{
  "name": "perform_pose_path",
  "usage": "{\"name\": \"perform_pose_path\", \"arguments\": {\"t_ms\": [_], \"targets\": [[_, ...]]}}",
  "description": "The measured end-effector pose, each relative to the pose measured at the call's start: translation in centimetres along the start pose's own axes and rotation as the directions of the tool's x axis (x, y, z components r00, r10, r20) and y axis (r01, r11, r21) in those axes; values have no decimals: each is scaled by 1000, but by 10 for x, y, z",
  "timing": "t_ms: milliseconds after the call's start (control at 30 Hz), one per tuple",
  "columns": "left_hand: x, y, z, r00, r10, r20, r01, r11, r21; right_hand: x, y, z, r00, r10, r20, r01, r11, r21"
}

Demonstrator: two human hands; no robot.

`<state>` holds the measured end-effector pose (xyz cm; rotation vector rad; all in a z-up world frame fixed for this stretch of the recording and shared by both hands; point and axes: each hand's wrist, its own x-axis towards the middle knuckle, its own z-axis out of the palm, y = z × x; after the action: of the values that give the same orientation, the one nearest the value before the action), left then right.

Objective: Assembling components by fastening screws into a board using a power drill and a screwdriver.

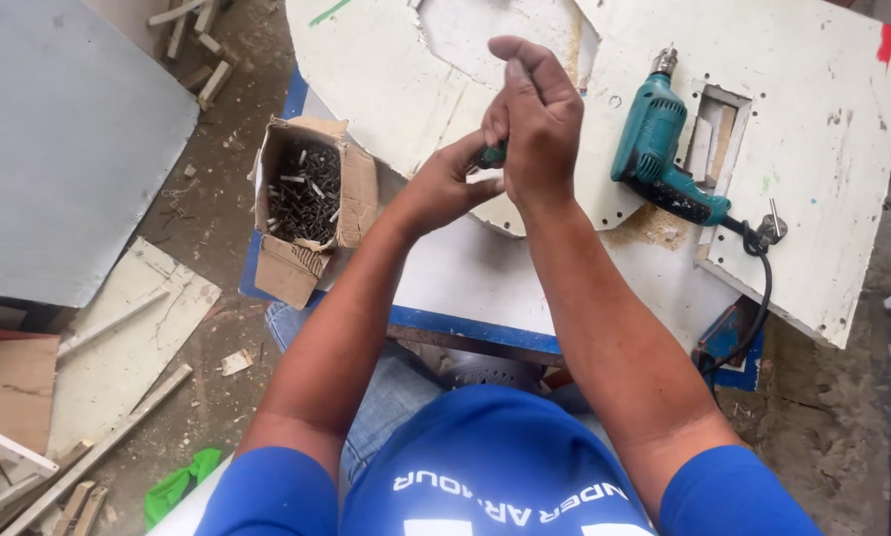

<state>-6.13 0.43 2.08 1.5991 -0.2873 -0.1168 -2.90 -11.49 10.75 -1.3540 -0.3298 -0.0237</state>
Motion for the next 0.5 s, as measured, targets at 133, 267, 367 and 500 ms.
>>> {"name": "perform_pose_path", "arguments": {"t_ms": [133,267,367,500], "targets": [[-4,4,-13,965,-246,-94,260,944,201,1,-5,6,994,-103,-26,104,994,18],[-19,-17,-13,968,-209,-140,220,973,73,-13,-57,-9,970,-242,12,241,969,53],[-22,7,0,965,-226,-134,243,961,129,-23,-78,-26,983,-132,129,150,979,-141],[-13,7,35,999,12,50,-25,961,274,-35,-54,-49,999,-21,30,28,971,-236]]}}
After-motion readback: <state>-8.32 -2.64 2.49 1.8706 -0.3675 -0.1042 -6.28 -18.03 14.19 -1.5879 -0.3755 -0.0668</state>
